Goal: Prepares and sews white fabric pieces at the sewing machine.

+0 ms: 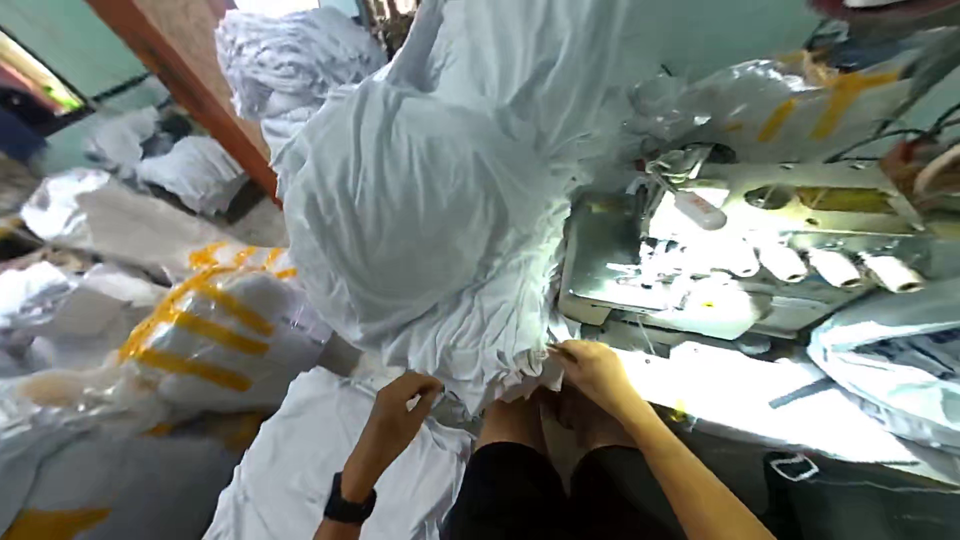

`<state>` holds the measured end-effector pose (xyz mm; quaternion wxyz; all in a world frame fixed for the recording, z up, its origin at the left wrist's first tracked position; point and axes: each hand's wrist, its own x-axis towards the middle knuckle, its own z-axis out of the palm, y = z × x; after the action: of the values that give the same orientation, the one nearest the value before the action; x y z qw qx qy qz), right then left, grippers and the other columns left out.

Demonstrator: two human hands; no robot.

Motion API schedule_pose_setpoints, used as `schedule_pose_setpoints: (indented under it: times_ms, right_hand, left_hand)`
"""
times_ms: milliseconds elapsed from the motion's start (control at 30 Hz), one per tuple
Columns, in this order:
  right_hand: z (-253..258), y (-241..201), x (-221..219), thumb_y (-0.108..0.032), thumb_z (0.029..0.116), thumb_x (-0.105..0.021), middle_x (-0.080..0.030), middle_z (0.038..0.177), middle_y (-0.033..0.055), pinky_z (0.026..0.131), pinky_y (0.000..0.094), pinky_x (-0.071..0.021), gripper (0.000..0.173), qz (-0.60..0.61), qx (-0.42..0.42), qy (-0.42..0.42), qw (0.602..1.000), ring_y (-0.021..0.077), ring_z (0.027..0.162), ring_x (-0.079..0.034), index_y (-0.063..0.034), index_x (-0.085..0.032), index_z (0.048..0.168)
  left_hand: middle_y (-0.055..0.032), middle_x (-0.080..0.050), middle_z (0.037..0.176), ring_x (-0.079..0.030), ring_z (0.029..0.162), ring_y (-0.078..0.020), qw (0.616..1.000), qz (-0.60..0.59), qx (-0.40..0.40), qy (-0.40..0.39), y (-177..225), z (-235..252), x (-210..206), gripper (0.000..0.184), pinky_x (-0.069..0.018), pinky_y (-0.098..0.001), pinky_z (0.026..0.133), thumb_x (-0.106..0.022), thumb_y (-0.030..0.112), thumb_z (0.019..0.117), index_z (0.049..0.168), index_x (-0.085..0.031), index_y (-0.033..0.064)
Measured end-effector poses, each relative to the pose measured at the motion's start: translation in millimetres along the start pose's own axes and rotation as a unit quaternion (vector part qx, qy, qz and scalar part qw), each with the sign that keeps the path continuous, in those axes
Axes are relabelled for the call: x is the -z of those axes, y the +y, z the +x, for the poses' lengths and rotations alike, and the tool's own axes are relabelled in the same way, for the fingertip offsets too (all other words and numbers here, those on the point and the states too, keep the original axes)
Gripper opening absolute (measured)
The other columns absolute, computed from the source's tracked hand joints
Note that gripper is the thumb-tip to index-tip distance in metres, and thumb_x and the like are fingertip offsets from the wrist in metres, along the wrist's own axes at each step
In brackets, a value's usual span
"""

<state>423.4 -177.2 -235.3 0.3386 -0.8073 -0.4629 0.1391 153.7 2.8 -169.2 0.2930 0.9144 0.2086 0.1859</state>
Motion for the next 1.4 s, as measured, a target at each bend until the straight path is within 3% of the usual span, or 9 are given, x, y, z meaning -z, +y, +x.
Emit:
schedule_pose_setpoints:
  times_ms: [167, 333, 467, 667, 800, 867, 1000, 1167, 1400]
  right_hand:
    - [-14.4, 46.3, -40.7, -0.015, 0.0901, -0.064, -0.071, 0.076, 0.0188, 0.053, 0.0485, -0.0559, 0.022, -0.138, 0.123, 0.266, 0.946, 0.0343, 0.066, -0.072, 0.0045, -0.071, 0.083]
    - [-12.0, 47.0, -45.8, -0.021, 0.0984, -0.055, -0.067, 0.069, 0.0169, 0.049, 0.0433, -0.0523, 0.034, -0.166, 0.135, 0.295, 0.931, 0.0315, 0.061, -0.069, 0.0025, -0.067, 0.077]
    - [-13.1, 47.0, -45.3, -0.018, 0.0965, -0.058, -0.066, 0.068, 0.0166, 0.05, 0.0425, -0.0526, 0.03, -0.159, 0.14, 0.292, 0.932, 0.0312, 0.061, -0.069, 0.0025, -0.067, 0.077]
    - [-11.6, 46.2, -45.3, -0.017, 0.0958, -0.057, -0.064, 0.066, 0.0163, 0.049, 0.0425, -0.0508, 0.029, -0.157, 0.135, 0.295, 0.933, 0.0316, 0.059, -0.068, 0.002, -0.065, 0.076]
    - [-11.4, 46.0, -45.3, -0.018, 0.0966, -0.057, -0.065, 0.067, 0.0165, 0.049, 0.0419, -0.0507, 0.03, -0.16, 0.135, 0.291, 0.934, 0.0313, 0.06, -0.068, 0.0021, -0.066, 0.076]
    - [-10.6, 46.7, -45.8, -0.019, 0.0969, -0.057, -0.065, 0.067, 0.0164, 0.049, 0.0418, -0.0508, 0.031, -0.161, 0.133, 0.292, 0.933, 0.0313, 0.06, -0.068, 0.0022, -0.066, 0.077]
    - [-11.2, 47.6, -46.1, -0.018, 0.0971, -0.056, -0.065, 0.068, 0.0168, 0.05, 0.0426, -0.0511, 0.03, -0.16, 0.135, 0.287, 0.935, 0.0321, 0.061, -0.069, 0.0029, -0.067, 0.078]
    - [-12.1, 48.0, -45.2, -0.018, 0.0967, -0.057, -0.066, 0.069, 0.0168, 0.051, 0.0422, -0.0522, 0.029, -0.16, 0.133, 0.287, 0.935, 0.0318, 0.062, -0.069, 0.0028, -0.067, 0.079]
    - [-3.8, 8.4, -33.3, -0.01, 0.0959, -0.06, -0.073, 0.087, 0.0183, 0.07, 0.0324, -0.0589, 0.022, 0.134, 0.126, 0.303, 0.935, 0.022, 0.076, -0.072, 0.0081, -0.073, 0.097]
  left_hand:
    - [-0.0175, -0.073, 0.097, -0.071, 0.088, -0.0228, 0.997, 0.001, -0.071, 0.006, 35.2, 79.8, -28.5, 0.021, -0.0584, -0.0351, 0.08, -0.059, 0.008, 0.0983, 0.106, -0.072, -0.0064]
    - [-0.0164, -0.07, 0.088, -0.069, 0.079, -0.0229, 0.998, 0.024, -0.015, 0.049, 47.1, 118.3, -58.6, 0.021, -0.0582, -0.0368, 0.072, -0.065, 0.013, 0.0968, 0.097, -0.07, -0.0064]
    - [-0.0249, -0.068, 0.109, -0.069, 0.1, -0.0362, 0.993, 0.079, 0.078, -0.032, 31.6, 127.5, -81.6, 0.029, -0.0555, -0.0501, 0.09, -0.061, 0.016, 0.1004, 0.113, -0.068, -0.0096]
    - [0.001, -0.063, 0.077, -0.063, 0.07, -0.0032, 0.965, -0.193, 0.149, 0.097, 20.2, 103.5, -50.8, 0.015, -0.0563, -0.0255, 0.072, -0.052, 0.008, 0.1016, 0.099, -0.062, -0.0029]
    - [-0.0244, -0.067, 0.112, -0.068, 0.094, -0.0278, 0.969, -0.014, 0.243, 0.04, -14.0, 91.3, -46.6, 0.029, -0.0556, -0.0423, 0.087, -0.057, 0.008, 0.101, 0.122, -0.062, -0.0117]
    - [-0.0298, -0.063, 0.122, -0.068, 0.104, -0.0358, 0.98, 0.04, 0.18, 0.071, -4.2, 88.2, -46.6, 0.033, -0.0556, -0.0473, 0.09, -0.06, 0.007, 0.0992, 0.125, -0.06, -0.0127]
    - [-0.0215, -0.07, 0.096, -0.07, 0.087, -0.0291, 0.986, 0.085, -0.032, 0.139, 20.8, 91.6, -53.0, 0.018, -0.0579, -0.0414, 0.076, -0.065, 0.005, 0.0927, 0.103, -0.069, -0.0096]
    - [-0.0257, -0.067, 0.119, -0.064, 0.112, -0.0449, 0.968, 0.238, 0.021, -0.073, 23.2, 112.2, -65.3, 0.025, -0.0519, -0.0598, 0.089, -0.067, 0.011, 0.0942, 0.113, -0.071, -0.005]
    - [-0.0096, -0.06, 0.072, -0.056, 0.058, -0.0158, 0.998, 0.055, -0.006, -0.02, 77.4, 130.7, -32.2, 0.023, -0.05, -0.033, 0.057, -0.058, 0.005, 0.0995, 0.119, -0.058, -0.0062]
